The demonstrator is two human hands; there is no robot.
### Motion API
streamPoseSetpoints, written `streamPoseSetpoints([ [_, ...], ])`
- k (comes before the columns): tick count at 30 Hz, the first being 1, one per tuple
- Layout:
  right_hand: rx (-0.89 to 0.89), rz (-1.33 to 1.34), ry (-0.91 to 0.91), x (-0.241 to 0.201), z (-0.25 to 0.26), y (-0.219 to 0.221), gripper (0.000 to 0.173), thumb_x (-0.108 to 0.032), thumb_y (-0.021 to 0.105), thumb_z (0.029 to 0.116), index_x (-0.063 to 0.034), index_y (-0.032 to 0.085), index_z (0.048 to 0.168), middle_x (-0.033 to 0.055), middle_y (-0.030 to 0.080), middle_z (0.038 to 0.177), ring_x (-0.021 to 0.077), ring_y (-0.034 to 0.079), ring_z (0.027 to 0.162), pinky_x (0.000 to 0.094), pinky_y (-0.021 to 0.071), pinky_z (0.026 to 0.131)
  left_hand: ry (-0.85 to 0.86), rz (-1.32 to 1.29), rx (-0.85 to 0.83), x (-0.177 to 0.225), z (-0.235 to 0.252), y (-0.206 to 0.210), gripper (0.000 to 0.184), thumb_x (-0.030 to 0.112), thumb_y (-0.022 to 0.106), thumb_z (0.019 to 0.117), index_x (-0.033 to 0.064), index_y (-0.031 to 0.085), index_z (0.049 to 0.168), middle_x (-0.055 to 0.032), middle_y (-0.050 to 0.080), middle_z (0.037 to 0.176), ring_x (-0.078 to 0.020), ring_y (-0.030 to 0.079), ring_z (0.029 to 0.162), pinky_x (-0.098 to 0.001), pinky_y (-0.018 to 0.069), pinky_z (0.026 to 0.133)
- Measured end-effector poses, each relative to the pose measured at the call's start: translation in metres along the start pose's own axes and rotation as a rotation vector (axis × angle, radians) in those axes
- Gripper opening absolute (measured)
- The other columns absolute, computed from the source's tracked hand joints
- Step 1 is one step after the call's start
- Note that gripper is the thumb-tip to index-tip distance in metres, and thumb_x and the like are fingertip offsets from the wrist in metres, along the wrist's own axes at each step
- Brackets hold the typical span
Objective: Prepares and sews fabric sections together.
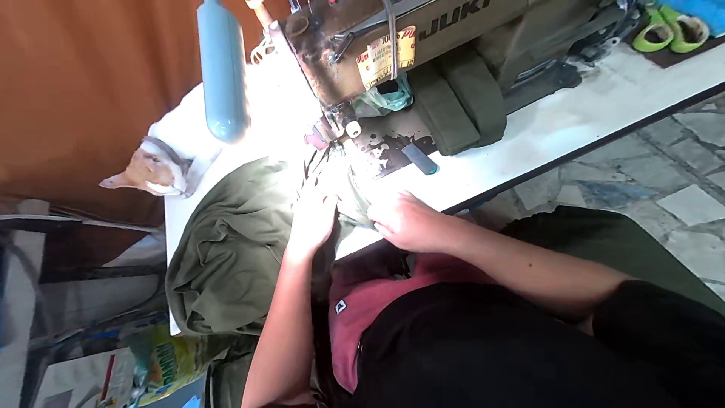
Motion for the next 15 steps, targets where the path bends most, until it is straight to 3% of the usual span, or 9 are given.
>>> streamPoseSetpoints([
  [3, -0.028, -0.007, -0.045, -0.005, -0.008, -0.001, 0.015, -0.009, 0.058, 0.0976, -0.0009, 0.07, 0.093, 0.013, 0.068, 0.085, 0.032, 0.067, 0.092, 0.0519, 0.0509, 0.084, 0.028, 0.099, -0.041, 0.011, -0.011, -0.001, 0.022, 0.008, 0.052, 0.1044, -0.0075, 0.068, 0.102, -0.0235, 0.067, 0.104, -0.0379, 0.066, 0.102, -0.0571, 0.051, 0.09],
  [5, -0.055, 0.022, -0.04, -0.004, -0.009, -0.004, 0.018, -0.008, 0.055, 0.0984, 0.0001, 0.069, 0.091, 0.0136, 0.067, 0.083, 0.0314, 0.067, 0.09, 0.0508, 0.0504, 0.083, 0.078, 0.07, -0.013, 0.018, -0.007, -0.004, 0.023, 0.01, 0.051, 0.1055, -0.0054, 0.068, 0.108, -0.0201, 0.068, 0.097, -0.0335, 0.068, 0.093, -0.0537, 0.0534, 0.084],
  [7, -0.056, 0.069, -0.024, -0.001, -0.004, -0.006, 0.017, -0.008, 0.055, 0.0976, -0.0003, 0.066, 0.087, 0.0124, 0.064, 0.079, 0.029, 0.066, 0.085, 0.0481, 0.0503, 0.079, 0.211, 0.053, 0.035, 0.017, 0.007, 0.002, 0.024, 0.01, 0.05, 0.1051, -0.0035, 0.068, 0.114, -0.0189, 0.07, 0.104, -0.0317, 0.069, 0.096, -0.0514, 0.0546, 0.085],
  [8, -0.051, 0.094, -0.007, 0.001, 0.0, -0.006, 0.016, -0.007, 0.055, 0.0969, -0.0009, 0.066, 0.086, 0.0113, 0.063, 0.078, 0.0271, 0.065, 0.083, 0.0459, 0.0504, 0.078, 0.269, 0.057, 0.032, 0.014, 0.018, 0.007, 0.025, 0.01, 0.05, 0.1046, -0.0049, 0.067, 0.116, -0.0213, 0.069, 0.114, -0.0346, 0.068, 0.106, -0.053, 0.0529, 0.092],
  [9, -0.042, 0.118, 0.013, 0.003, 0.003, -0.006, 0.015, -0.007, 0.056, 0.0963, -0.0009, 0.066, 0.086, 0.0111, 0.063, 0.079, 0.0262, 0.065, 0.083, 0.0446, 0.0511, 0.077, 0.31, 0.075, 0.003, 0.011, 0.029, 0.013, 0.026, 0.008, 0.05, 0.1038, -0.0076, 0.068, 0.114, -0.0247, 0.066, 0.127, -0.0388, 0.064, 0.119, -0.0549, 0.0482, 0.103],
  [11, -0.033, 0.145, 0.061, 0.005, 0.008, -0.004, 0.014, -0.007, 0.056, 0.0964, -0.0004, 0.066, 0.088, 0.0118, 0.062, 0.079, 0.0263, 0.064, 0.083, 0.0441, 0.0513, 0.075, 0.356, 0.163, -0.022, 0.003, 0.044, 0.026, 0.024, 0.008, 0.051, 0.102, -0.008, 0.069, 0.102, -0.0279, 0.06, 0.137, -0.0442, 0.057, 0.13, -0.0586, 0.0419, 0.11],
  [15, -0.045, 0.157, 0.091, 0.003, 0.012, -0.005, 0.017, -0.007, 0.055, 0.0971, 0.002, 0.068, 0.089, 0.0138, 0.064, 0.08, 0.0278, 0.065, 0.083, 0.0444, 0.0518, 0.077, 0.344, 0.285, 0.062, 0.002, 0.037, 0.036, 0.023, 0.012, 0.052, 0.1017, -0.0022, 0.07, 0.097, -0.0232, 0.062, 0.135, -0.0426, 0.061, 0.122, -0.0604, 0.0477, 0.1],
])
Point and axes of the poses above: each hand's wrist, its own z-axis towards the middle knuckle, its own y-axis out of the palm, x = y × z, the point moved 1 cm from there along z, towards the middle knuckle
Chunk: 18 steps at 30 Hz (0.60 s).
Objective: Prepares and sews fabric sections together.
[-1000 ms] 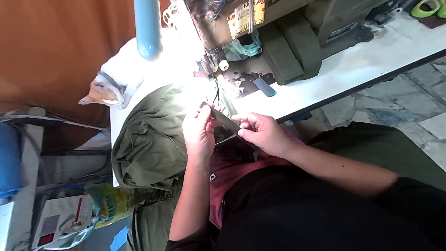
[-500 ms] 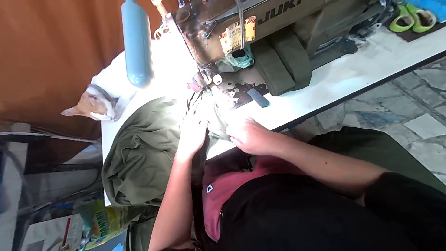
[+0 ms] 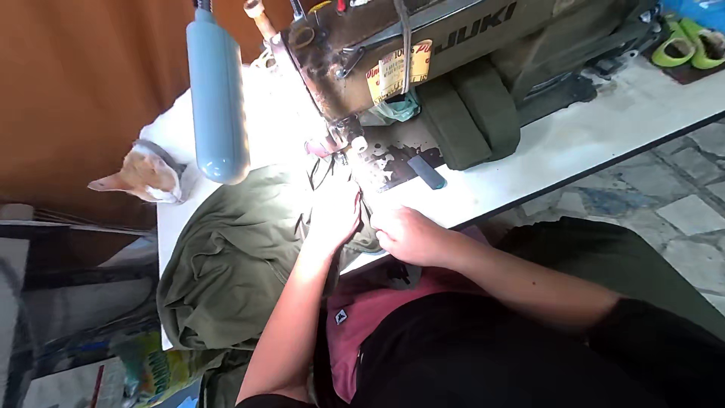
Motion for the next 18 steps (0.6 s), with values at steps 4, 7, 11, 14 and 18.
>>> streamPoseSetpoints([
  [4, 0.005, -0.031, -0.005, 0.002, 0.003, -0.002, 0.018, -0.007, 0.055, 0.0973, 0.0022, 0.067, 0.088, 0.0142, 0.065, 0.082, 0.0289, 0.065, 0.087, 0.0445, 0.0518, 0.081, -0.039, 0.029, 0.026, 0.001, 0.003, 0.006, 0.023, 0.013, 0.052, 0.1016, -0.0005, 0.071, 0.099, -0.0226, 0.06, 0.138, -0.0439, 0.059, 0.123, -0.0622, 0.0479, 0.097],
  [7, 0.039, -0.034, -0.03, 0.004, -0.001, 0.0, 0.017, -0.006, 0.055, 0.0949, 0.0015, 0.067, 0.087, 0.0132, 0.064, 0.079, 0.0279, 0.065, 0.085, 0.0431, 0.0515, 0.08, -0.042, 0.0, 0.046, 0.002, 0.0, 0.009, 0.023, 0.013, 0.053, 0.1012, 0.0002, 0.071, 0.097, -0.0216, 0.062, 0.136, -0.0435, 0.06, 0.122, -0.0625, 0.0472, 0.096],
  [11, 0.005, 0.039, -0.034, 0.003, -0.009, 0.0, 0.019, -0.006, 0.052, 0.0939, 0.0022, 0.066, 0.084, 0.0134, 0.063, 0.078, 0.027, 0.063, 0.082, 0.042, 0.0492, 0.076, -0.087, -0.173, 0.01, 0.002, -0.011, 0.001, 0.026, 0.012, 0.05, 0.1008, -0.0043, 0.07, 0.096, -0.0218, 0.067, 0.124, -0.0395, 0.062, 0.119, -0.0583, 0.0457, 0.1],
  [14, -0.014, 0.069, 0.024, 0.003, -0.003, -0.003, 0.019, -0.007, 0.054, 0.0936, 0.001, 0.064, 0.079, 0.0118, 0.06, 0.072, 0.025, 0.062, 0.075, 0.0412, 0.0486, 0.069, -0.139, -0.249, 0.033, -0.005, -0.008, -0.007, 0.027, 0.012, 0.048, 0.1026, -0.004, 0.068, 0.092, -0.0204, 0.069, 0.123, -0.036, 0.064, 0.119, -0.0519, 0.0467, 0.103],
  [18, -0.103, 0.13, 0.132, 0.003, 0.008, -0.013, 0.021, -0.009, 0.055, 0.0941, -0.0037, 0.058, 0.073, 0.0052, 0.051, 0.063, 0.0171, 0.053, 0.063, 0.0366, 0.0415, 0.058, -0.197, -0.368, -0.005, -0.014, -0.005, -0.017, 0.029, 0.014, 0.047, 0.1048, -0.0015, 0.071, 0.106, -0.017, 0.071, 0.113, -0.0311, 0.066, 0.11, -0.0506, 0.0497, 0.097],
])
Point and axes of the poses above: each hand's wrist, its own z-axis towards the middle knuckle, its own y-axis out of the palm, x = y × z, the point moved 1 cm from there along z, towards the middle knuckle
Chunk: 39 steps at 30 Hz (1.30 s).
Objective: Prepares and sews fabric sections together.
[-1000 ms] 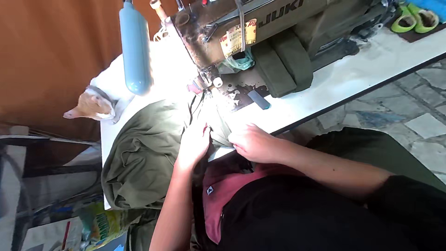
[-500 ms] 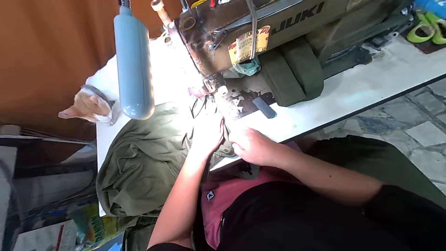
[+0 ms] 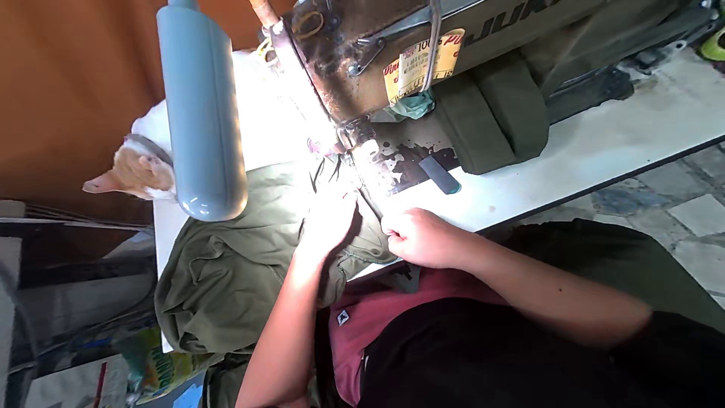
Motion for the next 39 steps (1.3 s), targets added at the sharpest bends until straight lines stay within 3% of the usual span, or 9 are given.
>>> streamPoseSetpoints([
  [3, -0.018, -0.01, 0.037, 0.0, 0.005, -0.003, 0.025, -0.01, 0.057, 0.096, -0.0043, 0.057, 0.072, 0.0049, 0.051, 0.063, 0.0169, 0.053, 0.063, 0.0364, 0.0412, 0.058, -0.066, 0.003, -0.034, 0.001, 0.009, -0.006, 0.032, 0.016, 0.046, 0.1068, -0.003, 0.071, 0.112, -0.0199, 0.071, 0.112, -0.0331, 0.067, 0.111, -0.0539, 0.0487, 0.098],
  [7, -0.03, -0.028, 0.106, -0.003, 0.015, -0.006, 0.029, -0.013, 0.059, 0.0989, -0.0029, 0.059, 0.071, 0.008, 0.055, 0.067, 0.0203, 0.057, 0.068, 0.0399, 0.0443, 0.061, -0.074, 0.066, 0.006, -0.001, 0.028, 0.001, 0.026, 0.008, 0.054, 0.1027, -0.0094, 0.071, 0.096, -0.0252, 0.069, 0.102, -0.0387, 0.066, 0.105, -0.0542, 0.0486, 0.096],
  [12, -0.053, -0.079, 0.157, -0.008, 0.021, -0.007, 0.027, -0.013, 0.061, 0.0989, -0.0013, 0.063, 0.074, 0.0116, 0.06, 0.074, 0.0253, 0.062, 0.075, 0.0445, 0.048, 0.066, -0.198, 0.131, -0.067, 0.003, 0.041, 0.0, 0.027, 0.011, 0.054, 0.1035, -0.0081, 0.069, 0.094, -0.0242, 0.067, 0.097, -0.0386, 0.065, 0.101, -0.0557, 0.0486, 0.092],
  [25, -0.118, -0.146, 0.155, -0.01, 0.025, -0.007, 0.028, -0.015, 0.062, 0.098, -0.0013, 0.063, 0.074, 0.0121, 0.061, 0.074, 0.0267, 0.062, 0.076, 0.0466, 0.0476, 0.066, -0.407, 0.194, -0.203, 0.013, 0.059, -0.007, 0.024, 0.018, 0.063, 0.0994, -0.0056, 0.069, 0.097, -0.0254, 0.065, 0.105, -0.0408, 0.063, 0.108, -0.0591, 0.047, 0.092],
  [28, -0.107, -0.399, 0.207, -0.02, 0.026, -0.005, 0.019, -0.022, 0.064, 0.097, -0.0039, 0.069, 0.102, 0.0147, 0.067, 0.094, 0.0323, 0.067, 0.095, 0.0504, 0.052, 0.076, -0.453, 0.166, -0.243, 0.012, 0.065, -0.011, 0.024, 0.02, 0.067, 0.0973, -0.0039, 0.069, 0.096, -0.0234, 0.067, 0.102, -0.0388, 0.064, 0.104, -0.0592, 0.0479, 0.09],
  [29, -0.07, -0.462, 0.186, -0.021, 0.025, -0.005, 0.035, -0.024, 0.069, 0.0954, -0.0046, 0.066, 0.125, 0.0174, 0.065, 0.114, 0.036, 0.062, 0.11, 0.0523, 0.0509, 0.086, -0.465, 0.156, -0.257, 0.012, 0.067, -0.012, 0.024, 0.019, 0.068, 0.0967, -0.004, 0.069, 0.099, -0.0241, 0.067, 0.103, -0.0393, 0.064, 0.106, -0.0593, 0.0478, 0.092],
  [31, -0.016, -0.557, 0.102, -0.015, 0.029, -0.007, 0.073, -0.031, 0.079, 0.0881, -0.009, 0.049, 0.151, 0.0199, 0.047, 0.151, 0.0424, 0.048, 0.132, 0.0573, 0.0431, 0.098, -0.475, 0.14, -0.259, 0.011, 0.068, -0.012, 0.023, 0.018, 0.071, 0.0948, -0.0039, 0.069, 0.101, -0.0245, 0.068, 0.104, -0.0401, 0.064, 0.106, -0.0599, 0.0477, 0.093],
  [34, -0.078, -0.609, -0.024, 0.002, 0.039, -0.015, 0.088, -0.045, 0.082, 0.0835, -0.0103, 0.044, 0.156, 0.0136, 0.029, 0.168, 0.0421, 0.027, 0.151, 0.0634, 0.0295, 0.112, -0.499, 0.128, -0.248, 0.012, 0.068, -0.012, 0.025, 0.02, 0.071, 0.0945, -0.0034, 0.068, 0.102, -0.0244, 0.067, 0.105, -0.0398, 0.064, 0.107, -0.0601, 0.0478, 0.093],
  [39, -0.154, -0.709, -0.125, 0.012, 0.047, -0.025, 0.085, -0.062, 0.072, 0.0839, -0.0125, 0.052, 0.15, 0.0121, 0.045, 0.158, 0.0398, 0.031, 0.149, 0.064, 0.0279, 0.111, -0.269, 0.174, -0.015, 0.01, 0.043, 0.007, 0.022, 0.015, 0.061, 0.1005, -0.0053, 0.07, 0.099, -0.0256, 0.066, 0.109, -0.0411, 0.063, 0.112, -0.0574, 0.0482, 0.098],
])
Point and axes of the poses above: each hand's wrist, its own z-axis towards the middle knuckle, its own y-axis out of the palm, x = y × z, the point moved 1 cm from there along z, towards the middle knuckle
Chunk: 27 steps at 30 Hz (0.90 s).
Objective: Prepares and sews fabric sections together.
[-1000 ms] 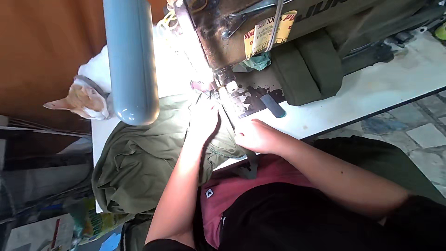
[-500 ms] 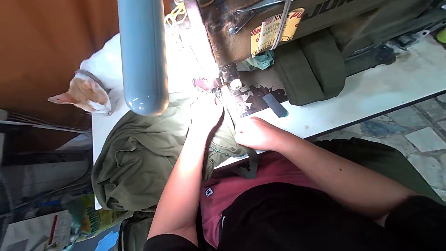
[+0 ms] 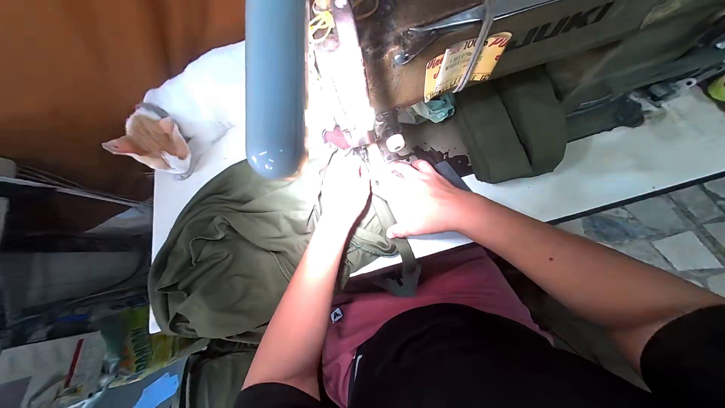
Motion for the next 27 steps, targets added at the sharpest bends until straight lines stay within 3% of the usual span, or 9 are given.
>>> streamPoseSetpoints([
  [3, -0.013, -0.028, -0.02, 0.0, 0.002, -0.004, 0.084, -0.064, 0.069, 0.0841, -0.0115, 0.053, 0.148, 0.0133, 0.046, 0.157, 0.0405, 0.033, 0.148, 0.0646, 0.0292, 0.109, 0.255, 0.034, 0.253, -0.016, -0.015, 0.019, 0.022, 0.015, 0.059, 0.0988, -0.001, 0.074, 0.097, -0.0227, 0.071, 0.103, -0.0419, 0.066, 0.108, -0.0562, 0.0475, 0.099],
  [5, 0.001, -0.009, -0.023, 0.002, 0.005, -0.005, 0.078, -0.063, 0.071, 0.0838, -0.0125, 0.059, 0.142, 0.0112, 0.047, 0.156, 0.0396, 0.035, 0.147, 0.0645, 0.0304, 0.108, 0.319, 0.027, 0.331, -0.023, -0.016, 0.025, 0.022, 0.017, 0.06, 0.098, 0.0024, 0.076, 0.099, -0.0196, 0.07, 0.101, -0.0401, 0.065, 0.105, -0.0538, 0.0482, 0.096],
  [9, 0.056, 0.036, -0.002, 0.013, 0.013, -0.001, 0.082, -0.067, 0.068, 0.0806, -0.0145, 0.06, 0.143, 0.0103, 0.048, 0.156, 0.0399, 0.037, 0.145, 0.063, 0.0364, 0.103, 0.297, 0.045, 0.328, -0.024, -0.005, 0.024, 0.022, 0.017, 0.061, 0.0986, 0.0017, 0.077, 0.1, -0.0197, 0.071, 0.101, -0.0388, 0.066, 0.103, -0.0515, 0.0488, 0.094],
  [13, 0.08, 0.066, 0.037, 0.017, 0.015, 0.002, 0.089, -0.065, 0.07, 0.0806, -0.0118, 0.053, 0.149, 0.0182, 0.039, 0.16, 0.0413, 0.035, 0.147, 0.0639, 0.0367, 0.104, 0.285, 0.038, 0.335, -0.022, 0.001, 0.02, 0.019, 0.014, 0.065, 0.097, 0.0004, 0.077, 0.097, -0.0201, 0.071, 0.098, -0.0381, 0.067, 0.102, -0.0502, 0.0483, 0.096],
  [17, 0.07, 0.092, 0.055, 0.017, 0.016, 0.0, 0.084, -0.061, 0.07, 0.0826, -0.0142, 0.053, 0.15, 0.015, 0.04, 0.16, 0.0391, 0.036, 0.147, 0.0628, 0.0358, 0.107, 0.276, 0.049, 0.342, -0.022, 0.004, 0.019, 0.02, 0.015, 0.064, 0.0979, -0.0001, 0.077, 0.097, -0.0206, 0.072, 0.098, -0.0385, 0.067, 0.102, -0.0509, 0.0478, 0.097],
  [24, -0.042, 0.085, 0.108, 0.013, 0.018, -0.008, 0.087, -0.062, 0.065, 0.0884, -0.0144, 0.042, 0.157, 0.012, 0.031, 0.166, 0.0364, 0.029, 0.151, 0.0604, 0.0315, 0.111, 0.244, 0.082, 0.335, -0.024, 0.007, 0.021, 0.024, 0.019, 0.063, 0.0986, 0.0, 0.078, 0.099, -0.0224, 0.071, 0.105, -0.0406, 0.066, 0.107, -0.0526, 0.0488, 0.097],
  [26, 0.089, 0.094, 0.038, 0.013, 0.008, 0.0, 0.078, -0.056, 0.063, 0.0912, -0.0085, 0.049, 0.152, 0.0172, 0.036, 0.163, 0.0385, 0.034, 0.149, 0.059, 0.0322, 0.113, 0.256, 0.085, 0.342, -0.025, 0.007, 0.022, 0.024, 0.019, 0.062, 0.0987, -0.0001, 0.078, 0.1, -0.0232, 0.071, 0.107, -0.0415, 0.066, 0.109, -0.0539, 0.0481, 0.099],
  [27, 0.259, 0.087, -0.042, 0.014, -0.003, 0.007, 0.066, -0.05, 0.062, 0.0911, -0.0043, 0.062, 0.139, 0.0201, 0.048, 0.154, 0.0396, 0.044, 0.143, 0.0585, 0.0374, 0.111, 0.267, 0.081, 0.341, -0.026, 0.007, 0.022, 0.025, 0.018, 0.062, 0.099, -0.0004, 0.078, 0.101, -0.024, 0.071, 0.108, -0.0423, 0.065, 0.11, -0.0549, 0.0473, 0.099],
])
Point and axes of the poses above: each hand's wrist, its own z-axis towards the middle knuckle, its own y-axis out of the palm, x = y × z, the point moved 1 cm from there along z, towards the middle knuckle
